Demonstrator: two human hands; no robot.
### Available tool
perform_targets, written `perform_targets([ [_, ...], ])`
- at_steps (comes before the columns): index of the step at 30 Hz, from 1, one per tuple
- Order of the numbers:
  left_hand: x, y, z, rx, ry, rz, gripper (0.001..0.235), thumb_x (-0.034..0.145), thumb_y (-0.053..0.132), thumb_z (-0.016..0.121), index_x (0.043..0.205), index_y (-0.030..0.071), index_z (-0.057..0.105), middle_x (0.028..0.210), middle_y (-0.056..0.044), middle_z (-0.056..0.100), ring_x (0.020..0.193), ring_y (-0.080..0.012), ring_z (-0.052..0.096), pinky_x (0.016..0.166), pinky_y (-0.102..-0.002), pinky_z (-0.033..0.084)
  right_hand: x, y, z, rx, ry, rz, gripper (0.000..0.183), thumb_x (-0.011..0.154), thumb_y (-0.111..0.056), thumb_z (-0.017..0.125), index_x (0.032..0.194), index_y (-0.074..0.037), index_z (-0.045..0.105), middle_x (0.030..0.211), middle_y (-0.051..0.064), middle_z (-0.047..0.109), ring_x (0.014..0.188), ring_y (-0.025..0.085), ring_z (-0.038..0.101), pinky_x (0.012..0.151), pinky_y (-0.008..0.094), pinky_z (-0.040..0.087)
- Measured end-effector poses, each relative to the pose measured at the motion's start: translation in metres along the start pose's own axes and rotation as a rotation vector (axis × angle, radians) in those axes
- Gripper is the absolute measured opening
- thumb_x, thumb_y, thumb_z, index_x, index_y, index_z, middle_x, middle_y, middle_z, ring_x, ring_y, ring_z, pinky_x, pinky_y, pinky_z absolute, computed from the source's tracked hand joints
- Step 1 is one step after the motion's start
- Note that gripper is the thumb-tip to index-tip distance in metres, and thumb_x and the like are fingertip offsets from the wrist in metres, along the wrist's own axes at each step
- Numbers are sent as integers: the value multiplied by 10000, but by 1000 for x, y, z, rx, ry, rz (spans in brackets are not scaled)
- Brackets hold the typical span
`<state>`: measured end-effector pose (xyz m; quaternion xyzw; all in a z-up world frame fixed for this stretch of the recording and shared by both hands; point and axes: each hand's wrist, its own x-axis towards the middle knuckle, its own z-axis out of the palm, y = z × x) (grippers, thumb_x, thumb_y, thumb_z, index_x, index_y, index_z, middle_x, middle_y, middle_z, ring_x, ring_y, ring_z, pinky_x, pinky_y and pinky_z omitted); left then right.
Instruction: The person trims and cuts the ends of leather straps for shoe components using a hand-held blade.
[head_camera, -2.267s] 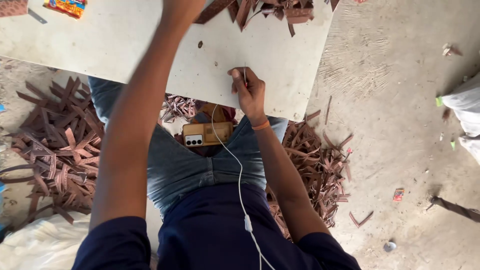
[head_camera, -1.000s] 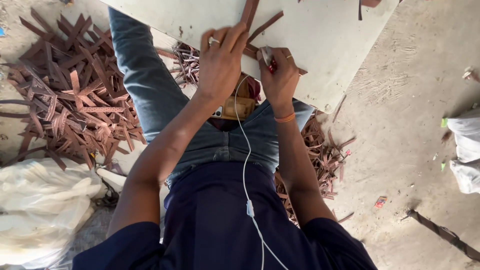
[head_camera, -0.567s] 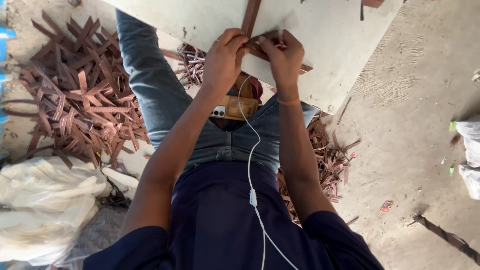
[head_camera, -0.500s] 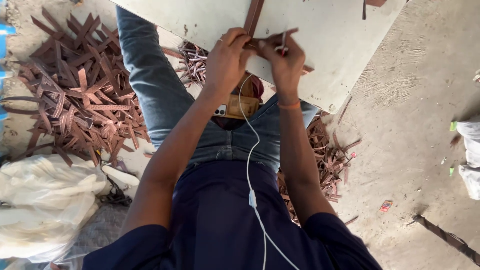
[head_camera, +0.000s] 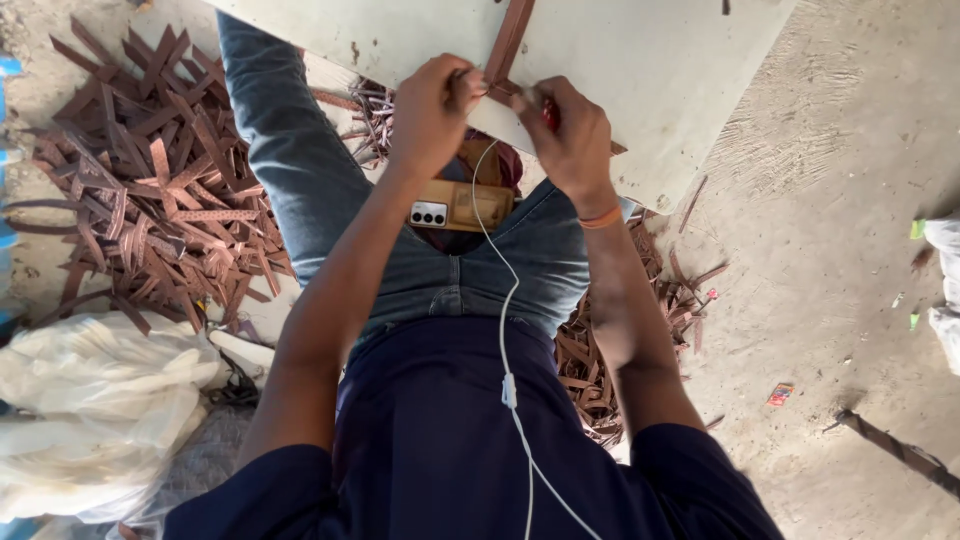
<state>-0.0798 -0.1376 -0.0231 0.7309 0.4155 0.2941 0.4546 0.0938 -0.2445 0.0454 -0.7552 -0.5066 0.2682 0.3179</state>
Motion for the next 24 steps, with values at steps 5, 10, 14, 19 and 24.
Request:
perform_targets([
  [5,-19,-12,-52,-654,263,-305,236,1068,198,580,1102,-13,679,1029,-192,772,901,-256,829,752,-337,678,1,-14,7,-151,215,-218,319,919,-222,884,1032,-5,679,941,115,660,676,237,662,575,371,519],
  [10,-70,-28,-96,-624,356,-287,223,1068,182,586,1091,-23,672,998,-202,759,865,-255,825,714,-346,673,-1,-9,13,-140,251,-290,306,938,-178,870,1126,-12,694,1058,114,652,732,222,685,596,348,535],
  [14,-99,-39,-95,-546,228,-417,242,1072,199,600,1075,-22,699,991,-180,771,858,-237,811,716,-326,682,-4,-15,14,-129,255,-310,309,936,-126,841,1167,-5,675,1107,135,652,794,212,696,648,349,568],
  [19,-117,15,-76,-754,117,-464,327,1074,273,594,1108,-35,697,1010,-157,767,891,-232,793,777,-335,683,-31,-42,26,151,-8,-304,272,966,-68,787,1221,-20,704,1153,117,728,760,154,674,616,316,519],
  [24,-110,39,-71,-930,-10,-449,372,1081,312,577,1117,-42,688,1017,-159,769,906,-230,790,806,-349,674,-37,-72,16,437,-236,-386,311,970,-31,736,1264,27,653,1200,140,703,1038,184,679,895,319,536],
])
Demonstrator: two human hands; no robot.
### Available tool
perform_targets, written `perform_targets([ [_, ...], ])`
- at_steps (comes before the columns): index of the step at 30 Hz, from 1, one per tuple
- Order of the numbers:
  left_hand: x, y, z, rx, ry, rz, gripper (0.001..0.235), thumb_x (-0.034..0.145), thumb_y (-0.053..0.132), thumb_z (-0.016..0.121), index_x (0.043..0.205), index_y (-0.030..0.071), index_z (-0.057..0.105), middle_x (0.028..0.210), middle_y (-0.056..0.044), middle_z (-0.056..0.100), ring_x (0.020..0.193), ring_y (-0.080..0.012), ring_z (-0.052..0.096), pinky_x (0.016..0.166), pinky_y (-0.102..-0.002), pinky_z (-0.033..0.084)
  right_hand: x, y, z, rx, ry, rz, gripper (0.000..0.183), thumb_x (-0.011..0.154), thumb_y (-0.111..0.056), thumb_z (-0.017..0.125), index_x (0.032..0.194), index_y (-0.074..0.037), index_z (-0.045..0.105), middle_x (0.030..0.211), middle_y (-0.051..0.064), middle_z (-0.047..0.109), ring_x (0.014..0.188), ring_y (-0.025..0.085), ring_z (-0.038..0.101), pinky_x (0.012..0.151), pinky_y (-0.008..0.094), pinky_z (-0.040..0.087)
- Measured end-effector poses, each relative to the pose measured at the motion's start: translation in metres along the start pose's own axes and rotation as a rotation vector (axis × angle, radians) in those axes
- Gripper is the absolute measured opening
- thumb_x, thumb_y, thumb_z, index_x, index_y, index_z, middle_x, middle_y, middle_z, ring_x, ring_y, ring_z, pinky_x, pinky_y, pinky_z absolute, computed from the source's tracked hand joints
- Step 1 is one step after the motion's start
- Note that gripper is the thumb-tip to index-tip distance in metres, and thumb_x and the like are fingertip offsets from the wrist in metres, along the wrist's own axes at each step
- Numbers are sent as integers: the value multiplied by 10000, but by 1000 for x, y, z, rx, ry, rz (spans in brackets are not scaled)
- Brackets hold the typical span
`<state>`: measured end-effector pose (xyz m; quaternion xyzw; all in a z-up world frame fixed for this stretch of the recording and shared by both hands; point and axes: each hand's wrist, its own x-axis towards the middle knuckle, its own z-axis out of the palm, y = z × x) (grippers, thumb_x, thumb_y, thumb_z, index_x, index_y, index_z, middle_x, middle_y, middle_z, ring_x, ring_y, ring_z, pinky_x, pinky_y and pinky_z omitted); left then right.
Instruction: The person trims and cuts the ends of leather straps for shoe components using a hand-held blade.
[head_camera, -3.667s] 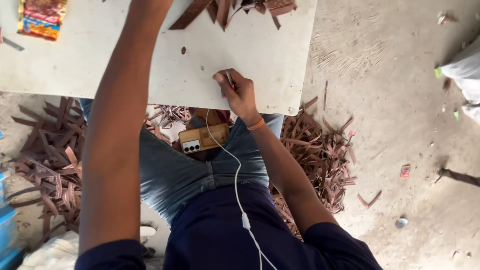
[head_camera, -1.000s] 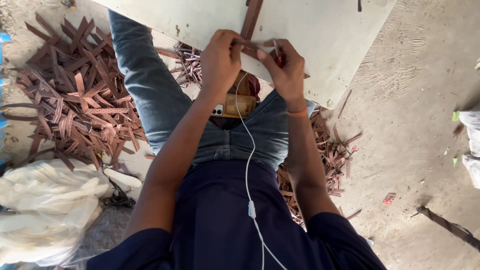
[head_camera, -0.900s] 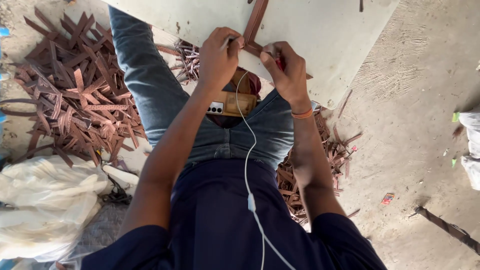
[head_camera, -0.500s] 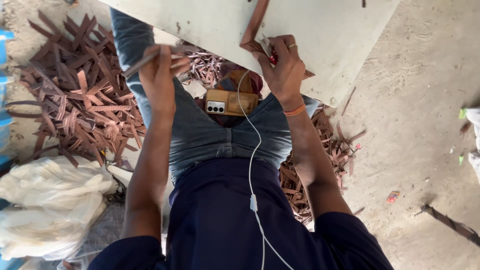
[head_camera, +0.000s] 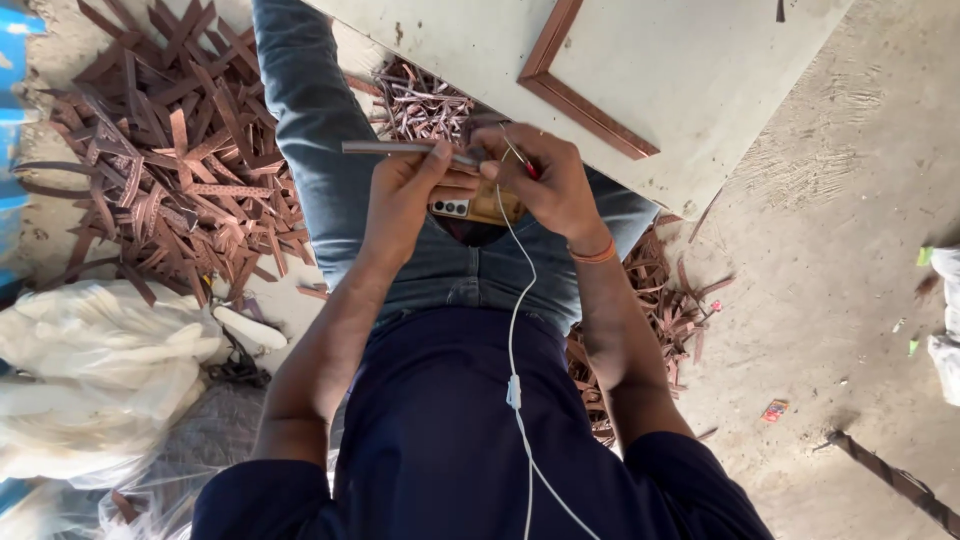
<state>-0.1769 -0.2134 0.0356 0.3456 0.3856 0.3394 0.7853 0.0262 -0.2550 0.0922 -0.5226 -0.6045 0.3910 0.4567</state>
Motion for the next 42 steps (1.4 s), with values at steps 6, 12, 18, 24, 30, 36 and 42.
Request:
perform_targets([
  [6,0,-9,6,71,-52,-5,353,1081,285,580,1100,-44,706,992,-155,769,893,-228,787,809,-343,679,-32,46,7,182,144,168,67,1078,-24,707,1130,13,728,1051,90,759,923,92,665,840,242,534],
  [12,2,-13,-10,64,61,-22,348,1089,286,579,1069,-41,698,974,-164,765,859,-226,783,778,-333,669,-35,46,-4,699,445,304,104,1027,-44,549,1084,-29,634,1012,70,723,541,63,443,490,252,378],
  [18,23,-22,-68,244,253,99,317,1047,259,598,1043,-44,694,967,-174,779,847,-243,820,727,-336,719,-46,43,-44,958,577,96,221,1186,-153,511,1062,-28,646,930,43,674,473,38,353,416,232,314],
  [24,57,-62,-97,551,255,-19,297,1056,196,599,1088,-75,719,949,-155,784,805,-210,806,717,-303,693,-50,50,-26,247,166,174,189,1096,-149,539,1075,-81,714,1057,69,759,475,27,354,405,210,275],
  [30,66,-77,-69,690,210,-25,318,1013,195,663,1216,-48,696,948,-129,773,777,-155,770,626,-275,615,-14,43,-21,-662,458,12,334,959,-79,784,1272,-30,681,1281,155,664,862,180,737,674,282,611],
  [36,51,-40,-15,555,97,94,304,1042,259,658,1181,-5,720,936,-69,770,787,-113,751,645,-246,597,-19,51,-22,-601,393,-4,267,959,-32,794,1199,-71,683,1200,111,687,926,231,766,762,316,635],
  [42,62,-11,9,630,56,101,351,986,295,732,1153,-10,690,892,-51,729,693,-84,670,574,-237,545,-11,46,-5,-618,249,40,365,823,65,715,1160,-76,716,1069,84,725,788,242,734,641,345,575],
])
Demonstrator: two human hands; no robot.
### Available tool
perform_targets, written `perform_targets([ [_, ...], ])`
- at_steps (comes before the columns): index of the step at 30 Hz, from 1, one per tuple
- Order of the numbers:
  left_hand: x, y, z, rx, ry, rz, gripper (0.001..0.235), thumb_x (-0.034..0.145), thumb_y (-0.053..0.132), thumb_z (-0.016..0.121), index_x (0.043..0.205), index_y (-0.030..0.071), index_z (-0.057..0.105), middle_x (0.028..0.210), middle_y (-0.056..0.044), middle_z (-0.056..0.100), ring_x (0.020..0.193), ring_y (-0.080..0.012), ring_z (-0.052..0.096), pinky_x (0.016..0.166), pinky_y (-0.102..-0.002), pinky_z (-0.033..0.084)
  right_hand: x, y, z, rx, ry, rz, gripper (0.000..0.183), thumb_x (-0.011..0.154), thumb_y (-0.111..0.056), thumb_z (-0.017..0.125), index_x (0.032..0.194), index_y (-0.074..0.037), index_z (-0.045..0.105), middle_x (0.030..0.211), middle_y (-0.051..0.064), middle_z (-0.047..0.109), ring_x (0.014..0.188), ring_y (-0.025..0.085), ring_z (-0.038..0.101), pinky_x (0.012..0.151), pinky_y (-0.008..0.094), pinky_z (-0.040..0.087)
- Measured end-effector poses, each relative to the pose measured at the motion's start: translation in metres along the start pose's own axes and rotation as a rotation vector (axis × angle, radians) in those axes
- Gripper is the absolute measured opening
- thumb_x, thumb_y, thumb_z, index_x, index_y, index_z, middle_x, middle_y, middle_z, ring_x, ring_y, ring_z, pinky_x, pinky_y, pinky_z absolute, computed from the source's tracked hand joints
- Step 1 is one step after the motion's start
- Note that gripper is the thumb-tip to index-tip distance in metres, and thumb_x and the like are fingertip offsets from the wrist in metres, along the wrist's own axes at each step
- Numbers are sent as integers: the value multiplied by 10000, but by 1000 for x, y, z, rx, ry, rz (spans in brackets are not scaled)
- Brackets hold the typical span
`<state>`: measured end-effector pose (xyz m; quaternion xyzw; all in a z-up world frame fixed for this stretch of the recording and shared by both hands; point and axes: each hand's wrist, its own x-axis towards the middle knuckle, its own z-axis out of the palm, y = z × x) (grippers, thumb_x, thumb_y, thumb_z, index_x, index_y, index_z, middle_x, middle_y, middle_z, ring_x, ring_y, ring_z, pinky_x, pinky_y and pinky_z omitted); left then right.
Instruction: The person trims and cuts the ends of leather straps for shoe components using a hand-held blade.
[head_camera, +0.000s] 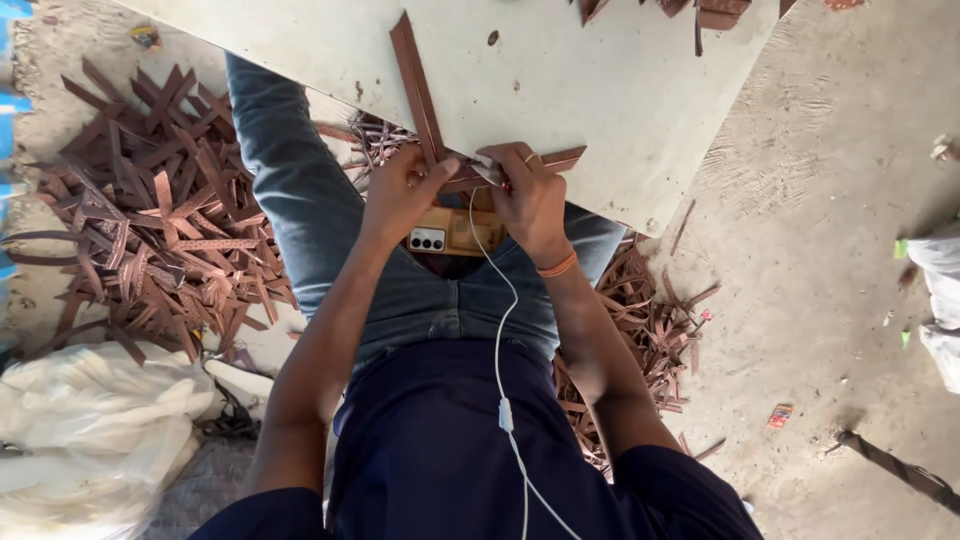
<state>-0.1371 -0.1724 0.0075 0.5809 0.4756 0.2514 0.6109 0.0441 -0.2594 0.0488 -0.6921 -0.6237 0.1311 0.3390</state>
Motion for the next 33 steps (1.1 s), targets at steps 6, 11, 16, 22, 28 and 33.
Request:
perform_targets([
  [6,-20,-7,-29,-188,-80,-116,293,1000,281,718,1114,11,718,818,-64,678,603,-89,607,504,-242,477,-2,40,-9,307,42,33,200,981,-19,777,1152,-109,723,988,11,728,619,111,582,519,283,440],
  [11,-54,-38,-100,508,909,220,286,1016,261,719,1141,4,708,1072,-146,741,754,-153,744,611,-298,630,8,73,-37,395,286,350,93,1000,-49,691,1064,-5,743,953,48,747,541,36,421,477,228,336],
  [16,-37,4,-75,-637,717,16,299,1003,289,621,1156,39,683,1035,-135,751,913,-219,764,807,-334,665,20,65,-29,402,361,352,90,1001,-56,707,1028,21,745,831,36,697,620,41,430,552,237,350],
  [22,118,52,-24,-324,336,406,266,1074,290,621,1119,33,677,1004,-76,736,897,-177,750,792,-372,655,17,62,-28,257,385,281,97,1003,-103,725,1000,-9,748,773,37,693,642,68,528,570,268,418],
  [28,171,72,-4,-193,394,552,211,1070,252,658,1103,47,692,980,-58,736,876,-162,735,750,-352,607,18,67,-27,153,398,337,130,979,-144,751,965,-16,759,712,64,655,563,98,469,512,289,360],
  [33,183,84,7,-74,439,653,165,1066,220,688,1089,58,705,960,-42,736,858,-150,723,715,-335,569,21,64,-32,175,410,329,132,978,-154,736,990,-25,758,726,56,661,564,98,487,515,287,374],
])
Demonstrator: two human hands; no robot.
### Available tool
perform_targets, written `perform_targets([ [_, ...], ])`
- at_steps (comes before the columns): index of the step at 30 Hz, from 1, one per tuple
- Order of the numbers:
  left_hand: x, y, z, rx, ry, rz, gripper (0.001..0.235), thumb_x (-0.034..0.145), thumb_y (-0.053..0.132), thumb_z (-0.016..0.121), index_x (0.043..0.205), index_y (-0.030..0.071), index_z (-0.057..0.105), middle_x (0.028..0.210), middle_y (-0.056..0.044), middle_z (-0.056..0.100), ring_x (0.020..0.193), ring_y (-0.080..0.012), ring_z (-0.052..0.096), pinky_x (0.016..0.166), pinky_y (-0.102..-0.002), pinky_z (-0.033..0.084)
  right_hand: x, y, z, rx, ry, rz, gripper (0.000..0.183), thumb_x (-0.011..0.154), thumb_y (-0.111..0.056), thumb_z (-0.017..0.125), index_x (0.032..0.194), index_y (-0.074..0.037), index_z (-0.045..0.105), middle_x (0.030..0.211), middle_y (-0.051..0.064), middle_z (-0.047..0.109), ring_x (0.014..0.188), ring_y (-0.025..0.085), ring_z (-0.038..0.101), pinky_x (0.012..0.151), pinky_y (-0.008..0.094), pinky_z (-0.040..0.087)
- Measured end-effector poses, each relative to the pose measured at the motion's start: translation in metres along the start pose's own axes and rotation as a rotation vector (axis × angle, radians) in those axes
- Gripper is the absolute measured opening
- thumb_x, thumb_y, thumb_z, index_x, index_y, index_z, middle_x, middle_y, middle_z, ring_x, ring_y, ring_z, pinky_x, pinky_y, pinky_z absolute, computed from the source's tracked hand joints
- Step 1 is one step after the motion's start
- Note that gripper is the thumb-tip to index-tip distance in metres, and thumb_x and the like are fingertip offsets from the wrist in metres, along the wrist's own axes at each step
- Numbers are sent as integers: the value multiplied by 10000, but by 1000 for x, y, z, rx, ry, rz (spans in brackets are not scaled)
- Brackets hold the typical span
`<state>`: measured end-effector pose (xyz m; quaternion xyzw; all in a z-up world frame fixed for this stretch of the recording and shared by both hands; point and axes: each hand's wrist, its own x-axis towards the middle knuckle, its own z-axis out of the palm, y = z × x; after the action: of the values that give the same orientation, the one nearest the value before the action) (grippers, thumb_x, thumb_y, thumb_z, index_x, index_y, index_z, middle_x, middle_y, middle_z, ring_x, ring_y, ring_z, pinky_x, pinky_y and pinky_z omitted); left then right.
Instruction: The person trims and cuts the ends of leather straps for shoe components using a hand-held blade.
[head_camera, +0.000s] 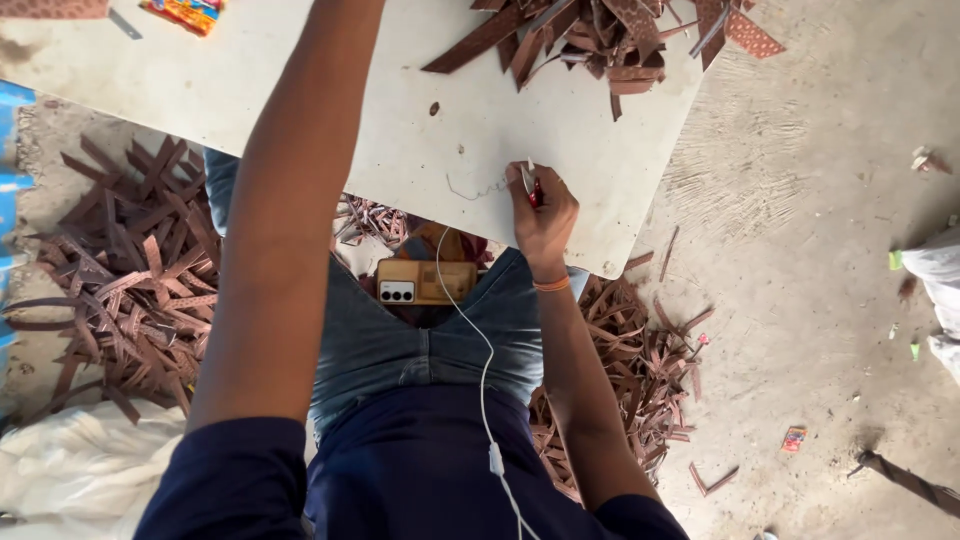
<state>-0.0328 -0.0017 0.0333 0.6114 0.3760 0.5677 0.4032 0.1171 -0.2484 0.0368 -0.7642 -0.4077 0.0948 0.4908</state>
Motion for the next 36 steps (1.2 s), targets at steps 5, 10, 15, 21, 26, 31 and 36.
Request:
perform_targets([
  [5,1,24,-9,140,12,106,120,1062,189,717,1076,69,719,940,-27,737,840,-138,711,681,-317,530,-1,6,3,21,-14,-11,127,981,-152,741,994,-27,757,719,66,649,587,109,501,538,283,389],
  [10,-31,61,-50,293,59,228,78,1058,156,747,1062,80,732,920,-12,737,822,-126,699,646,-299,491,-3,36,7,85,-55,21,163,1021,-178,723,983,-25,761,750,48,698,568,94,521,521,270,383],
  [15,-111,56,-62,540,-236,434,84,1034,111,734,1113,136,743,1077,-14,749,898,-173,747,700,-324,591,-4,49,-6,390,-32,146,211,1069,-210,679,1056,-13,753,821,48,743,580,53,522,519,245,397],
  [21,-141,34,-67,664,-629,381,183,1019,143,736,1198,106,741,1160,-30,646,952,-238,695,789,-402,584,-10,34,-47,526,44,377,251,1060,-231,661,1060,2,755,776,64,714,449,31,390,417,220,271],
  [26,-141,31,-59,650,-745,249,259,981,203,739,1201,67,727,1189,-61,634,959,-285,676,807,-441,566,-31,22,-53,120,-89,77,184,1090,-169,689,1156,-13,758,812,100,732,647,58,649,517,222,387],
  [31,-150,33,-65,638,-725,100,248,1012,208,750,1219,71,727,1205,-60,627,992,-282,663,841,-457,561,-29,67,-74,-135,96,-55,208,1101,-167,617,1218,-65,754,807,105,719,639,111,585,570,225,391],
  [36,-154,37,-68,711,-571,256,263,971,250,766,1175,89,722,1253,-50,611,1120,-281,642,942,-463,559,-33,56,-95,-332,226,-288,211,1129,-165,596,1266,-77,731,1017,152,749,830,189,649,706,267,501],
])
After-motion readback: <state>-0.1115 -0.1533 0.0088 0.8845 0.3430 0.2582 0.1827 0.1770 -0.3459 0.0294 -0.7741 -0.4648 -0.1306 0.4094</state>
